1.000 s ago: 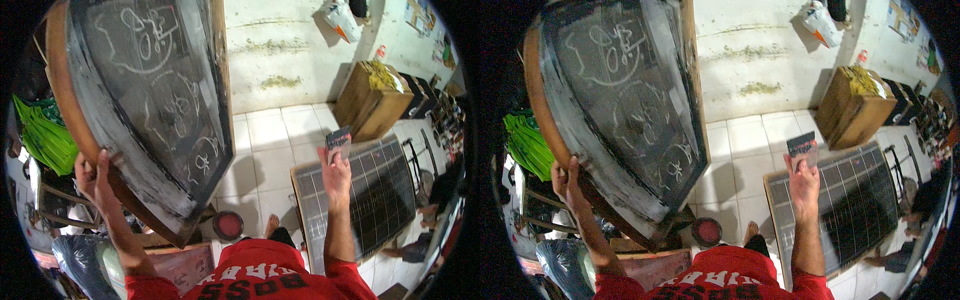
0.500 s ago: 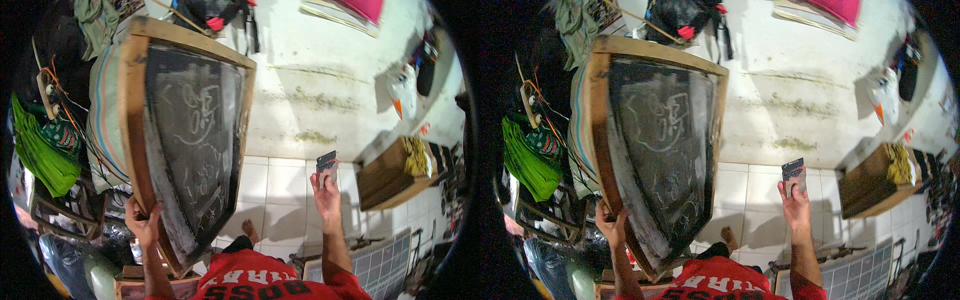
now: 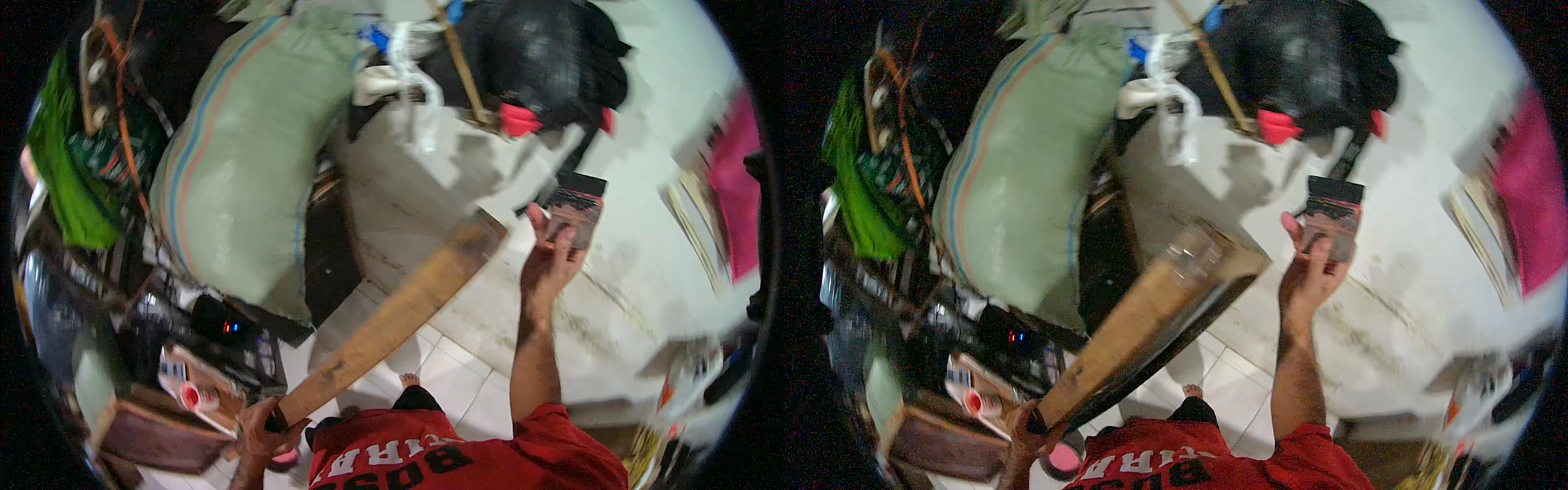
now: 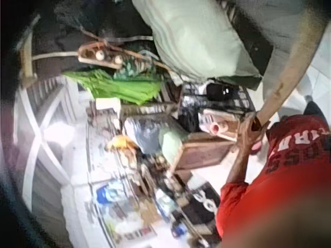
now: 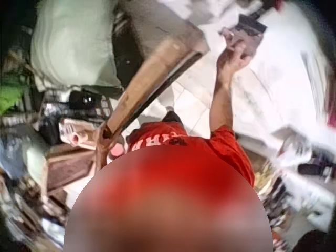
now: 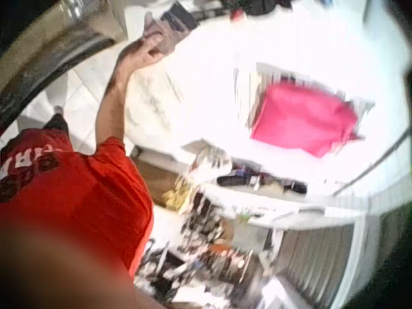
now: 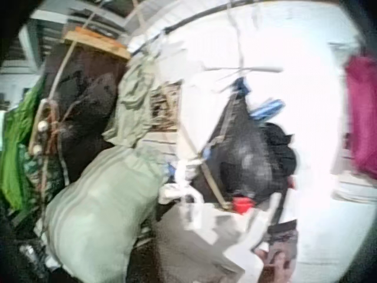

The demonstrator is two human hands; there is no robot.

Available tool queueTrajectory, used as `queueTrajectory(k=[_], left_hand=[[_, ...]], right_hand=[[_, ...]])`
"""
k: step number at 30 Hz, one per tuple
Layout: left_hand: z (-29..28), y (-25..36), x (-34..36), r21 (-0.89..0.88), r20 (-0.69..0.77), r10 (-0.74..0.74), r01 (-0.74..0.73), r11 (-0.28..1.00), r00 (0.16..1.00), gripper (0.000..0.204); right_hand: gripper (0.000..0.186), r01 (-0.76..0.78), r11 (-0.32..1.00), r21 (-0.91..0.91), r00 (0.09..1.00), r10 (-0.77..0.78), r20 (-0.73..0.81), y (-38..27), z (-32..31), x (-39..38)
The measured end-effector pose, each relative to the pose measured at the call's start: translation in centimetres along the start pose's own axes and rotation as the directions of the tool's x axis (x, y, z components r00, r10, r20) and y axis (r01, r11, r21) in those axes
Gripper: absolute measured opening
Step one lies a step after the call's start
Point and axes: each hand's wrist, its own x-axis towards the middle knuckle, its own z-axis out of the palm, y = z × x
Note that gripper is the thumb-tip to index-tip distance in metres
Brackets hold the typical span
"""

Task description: The person aligns a mesh screen over a printed design, secures it with tape, then uses a squeegee to apply ink across the screen. They repeat the inking and wiping steps on the same screen multiple times.

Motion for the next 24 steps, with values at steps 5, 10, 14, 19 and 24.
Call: queueTrajectory(k=[5, 10, 14, 19, 24], left_hand=[[1.7, 5.6, 0.0, 0.011, 0.217, -0.167, 0.168, 0.986, 0.962, 0.063], [5.1, 9.4, -2.7, 0.034, 0.100, -0.199, 0.197, 0.980, 0.975, 0.060], [6.1, 9.7, -8.1, 0.082, 0.122, -0.471, 0.464, 0.882, 0.874, 0.064], [10.0, 12.4, -14.0, -0.119, 0.017, -0.799, 0.794, 0.596, 0.602, 0.063], [17.6, 17.2, -18.8, -0.077, -0.041, -0.915, 0.912, 0.403, 0.401, 0.059]], right_hand=[[0.048, -0.471, 0.872, -0.131, 0.881, 0.472, -0.025, 5.9, -3.1, 1.8], [0.042, -0.496, 0.810, -0.314, 0.828, 0.550, 0.112, 9.5, -5.2, -0.3], [0.039, -0.472, 0.826, -0.309, 0.785, 0.553, 0.279, 9.5, -2.5, -5.1], [0.034, -0.450, 0.850, -0.273, 0.637, 0.520, 0.569, 8.0, 2.3, -10.1], [0.047, -0.426, 0.881, -0.208, 0.435, 0.401, 0.806, 7.3, 4.3, -14.8]])
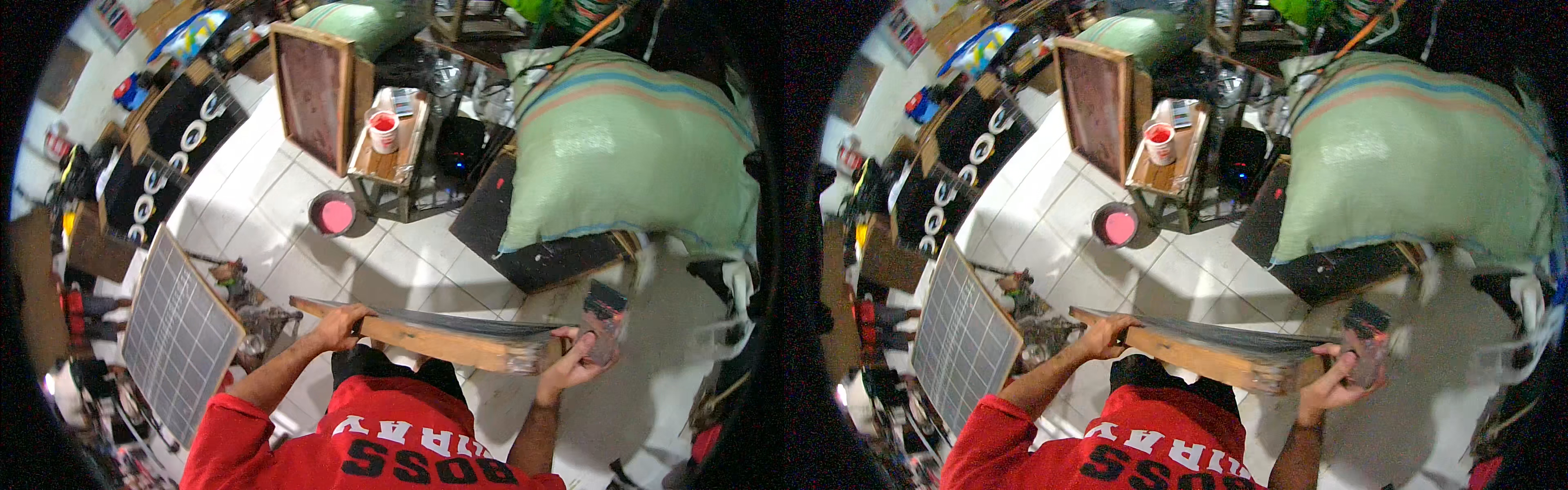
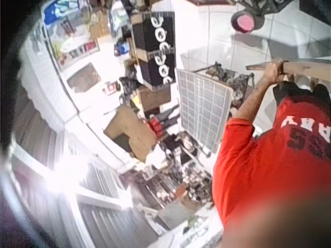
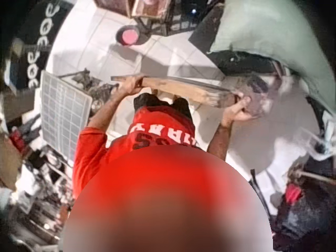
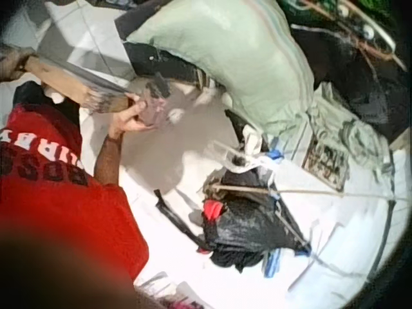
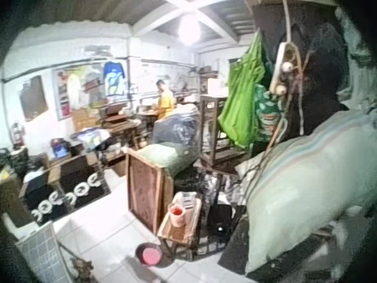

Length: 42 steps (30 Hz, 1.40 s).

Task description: The person aligns a mesh screen over a printed design, secures it with tape, then uses a squeegee to apply ink across the screen. They repeat the inking and wiping steps on the same screen multiple times.

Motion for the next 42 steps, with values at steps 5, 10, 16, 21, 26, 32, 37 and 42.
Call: queueTrajectory(k=[5, 10, 16, 21, 26, 32, 37, 42], left_hand=[[7.2, -0.1, -7.7, -0.142, -0.218, -0.250, 0.223, 0.965, 0.943, 0.054], [10.7, 1.5, -15.1, -0.158, -0.206, -0.541, 0.518, 0.841, 0.815, 0.061], [11.1, 1.7, -23.8, -0.283, -0.431, -0.534, 0.453, 0.846, 0.727, 0.056], [11.1, 3.8, -26.1, -0.580, -0.482, -0.730, 0.447, 0.680, 0.484, 0.053], [8.9, 3.3, -23.0, -0.699, -0.604, -0.789, 0.400, 0.593, 0.115, 0.042], [2.5, -2.2, -18.4, -0.808, -0.557, -0.794, 0.381, 0.449, -0.245, 0.047], [-1.9, -10.4, -12.4, -0.829, -0.558, -0.732, 0.283, 0.482, -0.390, 0.041], [-2.7, -18.9, -8.5, -0.827, -0.562, -0.676, 0.298, 0.478, -0.477, 0.052]], right_hand=[[0.044, 0.183, 0.979, 0.088, 0.944, -0.200, 0.262, 1.4, 4.3, -1.9], [0.045, 0.089, 0.941, 0.328, 0.832, -0.251, 0.495, 0.6, 9.9, -6.0], [0.046, -0.043, 0.859, 0.511, 0.637, -0.370, 0.676, -3.3, 20.9, -10.5], [0.046, -0.292, 0.787, 0.544, 0.597, -0.294, 0.746, -7.7, 32.3, -12.6], [0.044, -0.565, 0.689, 0.454, 0.660, 0.046, 0.750, -8.0, 42.2, -11.5], [0.044, -0.798, 0.548, -0.251, 0.059, 0.485, 0.873, 4.7, 48.8, -13.0], [0.039, -0.603, 0.631, -0.489, -0.104, 0.545, 0.832, 23.8, 57.4, -22.4], [0.045, 0.238, 0.913, -0.331, 0.227, 0.279, 0.933, 39.4, 65.7, -32.2]])
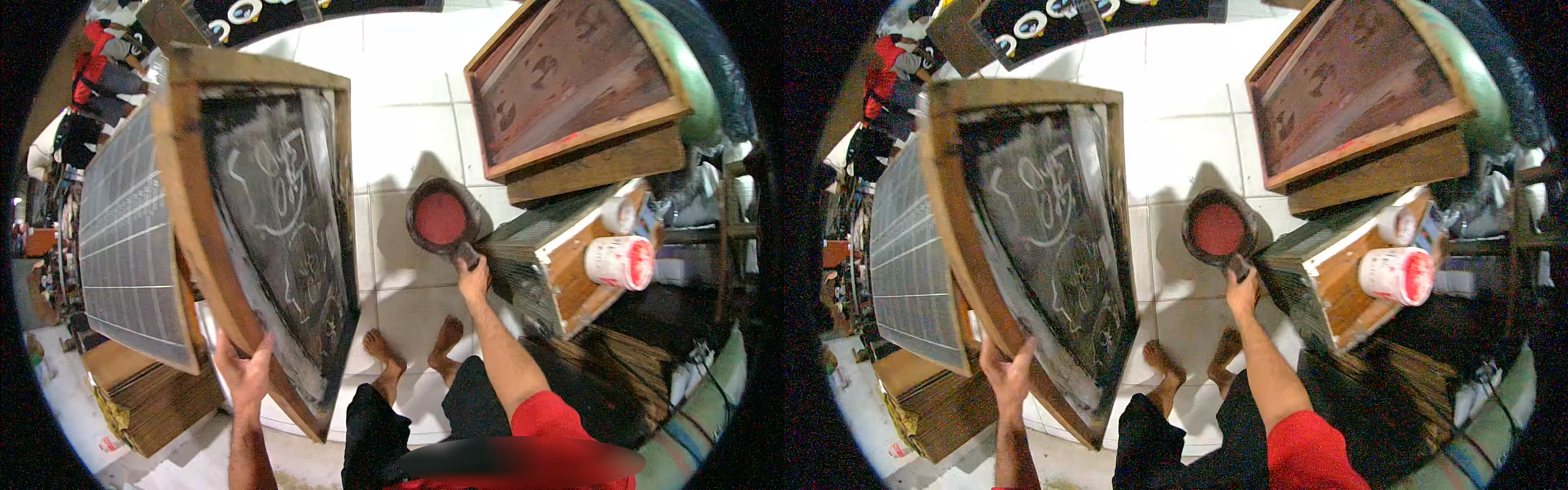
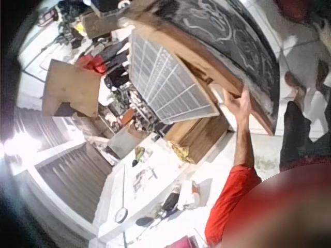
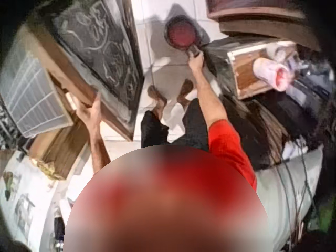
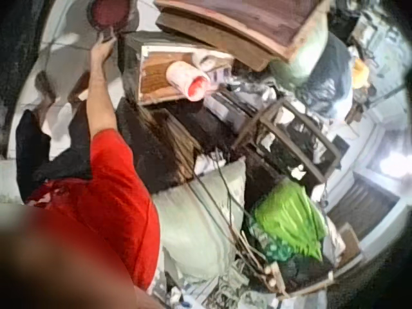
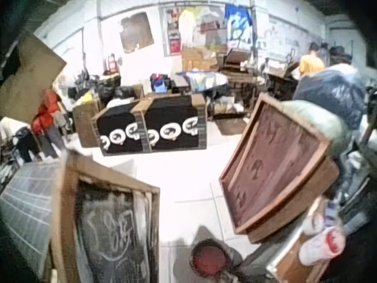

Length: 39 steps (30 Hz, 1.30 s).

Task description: The person aligns a mesh screen over a printed design, secures it with tape, then uses a squeegee to apply ink across the screen. They repeat the inking and wiping steps on the same screen multiple times.

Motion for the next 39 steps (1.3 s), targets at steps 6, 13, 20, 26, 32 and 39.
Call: queueTrajectory(k=[6, 13, 20, 26, 32, 39], left_hand=[[0.1, -4.4, 3.1, 0.161, -0.089, 0.188, -0.172, 0.972, 0.978, 0.052], [0.6, -5.1, 4.5, 0.160, -0.343, 0.157, -0.107, 0.981, 0.926, 0.046], [1.9, -2.9, 2.4, 0.141, -0.354, 0.339, -0.308, 0.941, 0.872, 0.024], [-1.1, -3.9, 2.1, -0.056, -0.303, 0.335, -0.367, 0.928, 0.892, 0.038], [-4.7, -7.3, 6.5, -0.115, -0.485, 0.166, -0.251, 0.961, 0.859, 0.036], [-8.4, -10.3, 6.1, 0.418, -0.456, 0.467, -0.280, 0.864, 0.758, 0.038]], right_hand=[[0.041, 0.139, 0.955, -0.261, 0.989, -0.122, 0.083, 5.1, 13.2, 12.3], [0.047, 0.775, 0.550, -0.312, 0.624, -0.746, 0.234, 8.5, 24.5, 18.9], [0.034, 0.701, 0.373, -0.608, 0.709, -0.455, 0.538, 10.6, 34.6, 25.6], [0.029, 0.816, 0.466, -0.343, 0.575, -0.591, 0.565, 13.4, 37.5, 30.1], [0.042, 0.671, 0.730, -0.132, 0.634, -0.472, 0.613, 9.9, 32.2, 24.0], [0.050, 0.888, 0.386, -0.250, 0.408, -0.411, 0.816, 5.1, 32.4, 22.9]])
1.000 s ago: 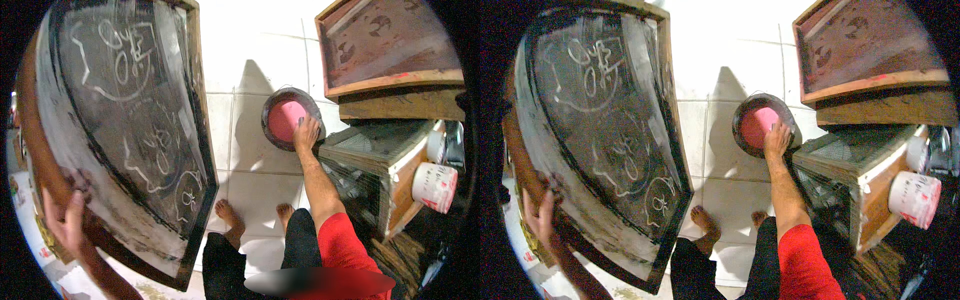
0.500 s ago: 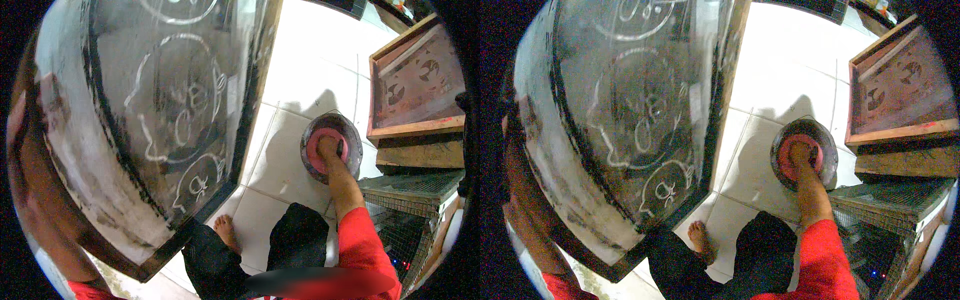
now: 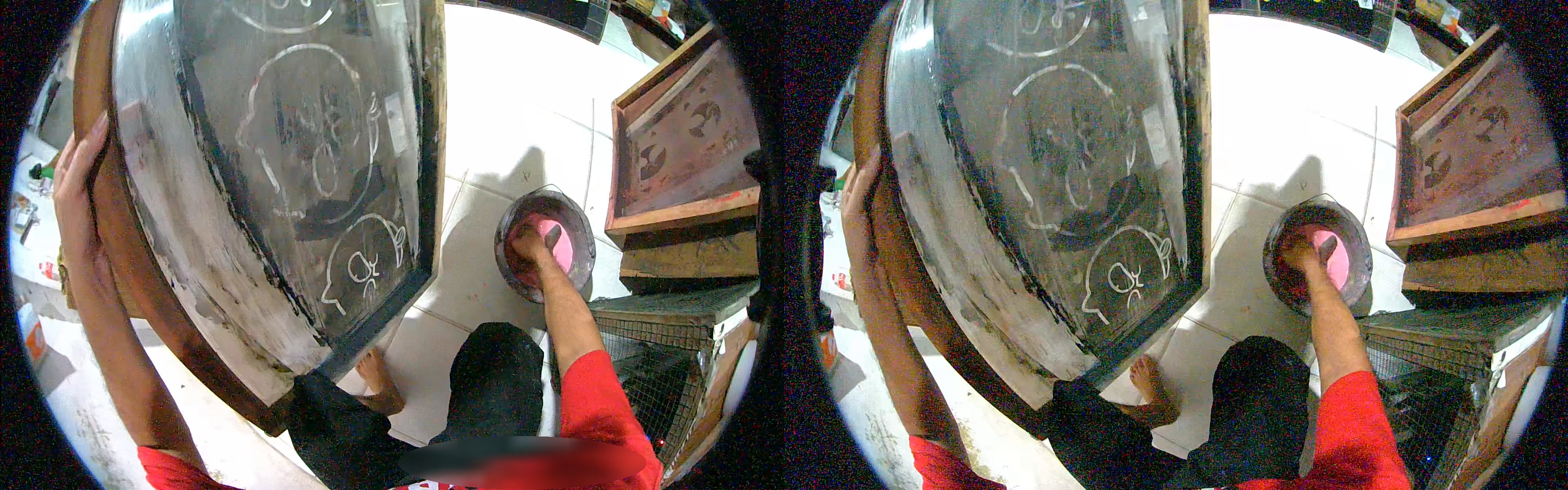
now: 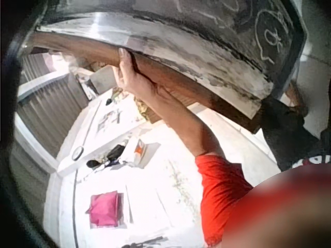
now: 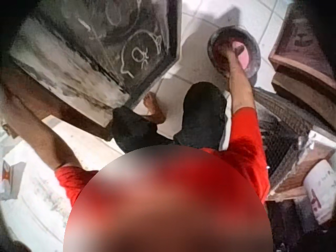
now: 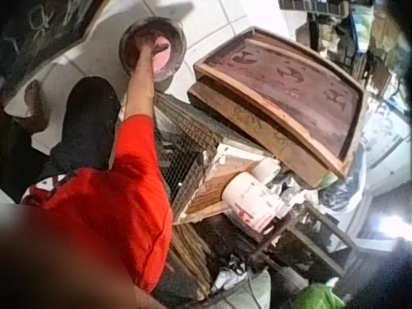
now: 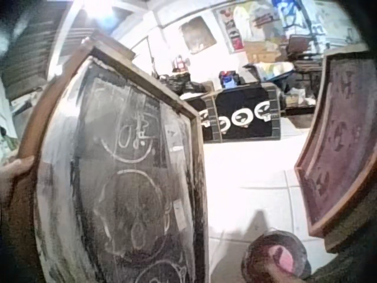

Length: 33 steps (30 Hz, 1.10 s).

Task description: The person aligns a mesh screen over a printed design, secures it with tape, then uses a squeegee to apply ink across the screen. They repeat the inking and wiping steps on the same screen multiple times.

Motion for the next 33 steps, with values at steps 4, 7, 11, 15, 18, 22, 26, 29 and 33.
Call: queueTrajectory(k=[4, 7, 11, 15, 18, 22, 26, 29, 33], left_hand=[[-1.0, -1.1, 0.2, 0.191, 0.001, -0.056, 0.055, 0.980, 0.998, 0.039], [-0.5, -0.2, -1.0, 0.306, -0.059, -0.028, 0.045, 0.951, 0.998, 0.042], [1.7, 2.4, -2.8, 0.122, -0.093, -0.044, 0.055, 0.991, 0.995, 0.048], [2.4, 3.9, -2.8, 0.159, -0.069, 0.050, -0.039, 0.987, 0.996, 0.051], [1.9, 3.7, -2.4, 0.053, -0.061, 0.008, -0.004, 0.999, 0.998, 0.047], [3.1, 3.5, -2.5, 0.181, 0.016, 0.173, -0.173, 0.968, 0.985, 0.045], [4.6, 6.4, -3.1, -0.033, -0.061, 0.077, -0.080, 0.996, 0.995, 0.057], [4.9, 8.5, -3.6, -0.074, -0.005, -0.052, 0.052, 0.996, 0.999, 0.077], [4.6, 8.0, -3.4, -0.026, -0.021, 0.017, -0.017, 1.000, 1.000, 0.069]], right_hand=[[0.056, -0.068, 0.987, 0.146, 0.992, 0.052, 0.117, 1.7, 3.7, 1.5], [0.052, -0.117, 0.423, 0.899, 0.966, 0.257, 0.005, 2.4, 5.8, 1.8], [0.042, -0.199, 0.926, 0.321, 0.975, 0.220, -0.029, 1.5, 4.5, 1.9], [0.051, -0.116, 0.950, 0.288, 0.980, 0.157, -0.122, 0.5, 2.9, -0.4], [0.055, 0.167, 0.972, 0.167, 0.886, -0.074, -0.458, 0.6, 3.7, -1.9], [0.057, -0.046, 0.987, 0.154, 0.984, 0.072, -0.164, 1.5, 5.5, -0.8], [0.047, 0.003, 1.000, 0.003, 0.977, -0.002, -0.214, 1.7, 6.9, -0.6], [0.040, -0.080, 0.945, 0.317, 0.967, 0.151, -0.206, 1.9, 7.2, -0.6], [0.035, -0.143, 0.825, 0.547, 0.954, 0.262, -0.146, 3.1, 7.8, -0.2]])
